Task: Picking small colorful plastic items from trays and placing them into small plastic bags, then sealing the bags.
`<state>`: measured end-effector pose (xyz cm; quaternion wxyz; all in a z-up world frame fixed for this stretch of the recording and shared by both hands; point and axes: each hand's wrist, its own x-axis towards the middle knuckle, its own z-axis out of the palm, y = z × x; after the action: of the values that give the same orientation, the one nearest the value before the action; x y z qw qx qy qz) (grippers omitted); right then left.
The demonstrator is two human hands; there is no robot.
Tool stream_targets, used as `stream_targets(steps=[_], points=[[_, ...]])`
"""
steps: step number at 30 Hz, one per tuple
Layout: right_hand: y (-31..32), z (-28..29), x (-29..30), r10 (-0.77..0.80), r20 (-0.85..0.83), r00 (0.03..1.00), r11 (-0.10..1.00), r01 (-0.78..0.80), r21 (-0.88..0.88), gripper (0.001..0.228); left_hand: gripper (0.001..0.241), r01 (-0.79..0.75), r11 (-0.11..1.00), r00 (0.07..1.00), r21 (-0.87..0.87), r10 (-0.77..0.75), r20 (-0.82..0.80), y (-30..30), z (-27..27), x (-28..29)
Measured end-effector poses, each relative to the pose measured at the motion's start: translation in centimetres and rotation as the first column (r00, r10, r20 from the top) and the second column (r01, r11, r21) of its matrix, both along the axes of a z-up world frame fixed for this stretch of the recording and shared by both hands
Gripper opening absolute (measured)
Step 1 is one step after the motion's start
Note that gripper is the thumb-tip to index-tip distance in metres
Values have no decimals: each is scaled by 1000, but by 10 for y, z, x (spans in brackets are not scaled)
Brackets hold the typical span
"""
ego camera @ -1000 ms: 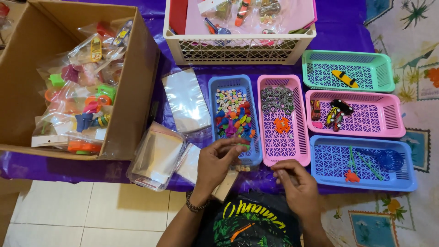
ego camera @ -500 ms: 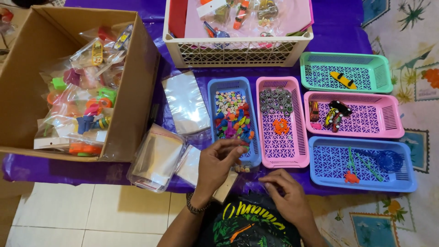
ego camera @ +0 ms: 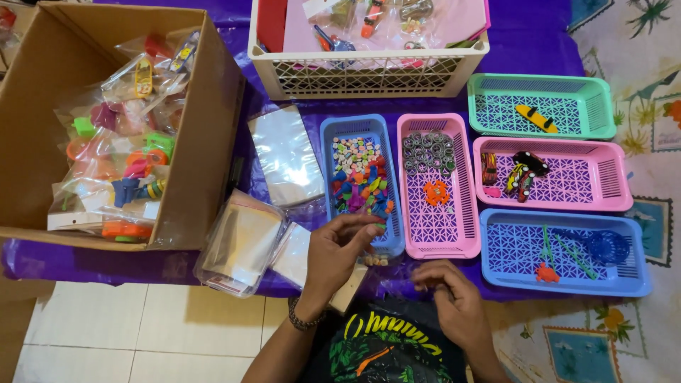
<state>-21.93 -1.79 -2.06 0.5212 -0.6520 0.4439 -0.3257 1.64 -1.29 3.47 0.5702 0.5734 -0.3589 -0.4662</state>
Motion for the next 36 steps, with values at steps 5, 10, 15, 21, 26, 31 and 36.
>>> stream_targets(steps=[5, 10, 15, 21, 26, 31, 36], points=[[3, -13, -6, -32, 95, 995, 999, 32, 0, 21, 24, 9, 1000, 1000, -3, -9, -15, -2, -3, -2], [1, -25, -6, -27, -43, 999, 998, 29, 54, 23, 24, 14, 999, 1000, 36, -13, -10, -4, -6, -2], [-7, -12, 2, 221, -104, 970, 951, -238, -198, 15, 24, 5, 1000, 999, -12, -6, -34, -4, -6, -1], [-5, -2, 1, 123, 288, 950, 989, -94, -115, 19, 26, -17, 998, 999, -64, 15, -39, -2, -8, 4], [-13, -59, -24, -128, 654, 746, 981, -1, 192, 26, 24, -103, 994, 992, -31, 100, -77, 0, -1, -4], [-15, -54, -9, -246, 666, 704, 947, 29, 320, 20, 23, -110, 994, 989, -29, 106, -102, 2, -4, -4], [-10, -29, -1, 9, 708, 706, 981, -144, 131, 45, 27, -116, 993, 988, -27, 112, -107, 4, -5, -1]])
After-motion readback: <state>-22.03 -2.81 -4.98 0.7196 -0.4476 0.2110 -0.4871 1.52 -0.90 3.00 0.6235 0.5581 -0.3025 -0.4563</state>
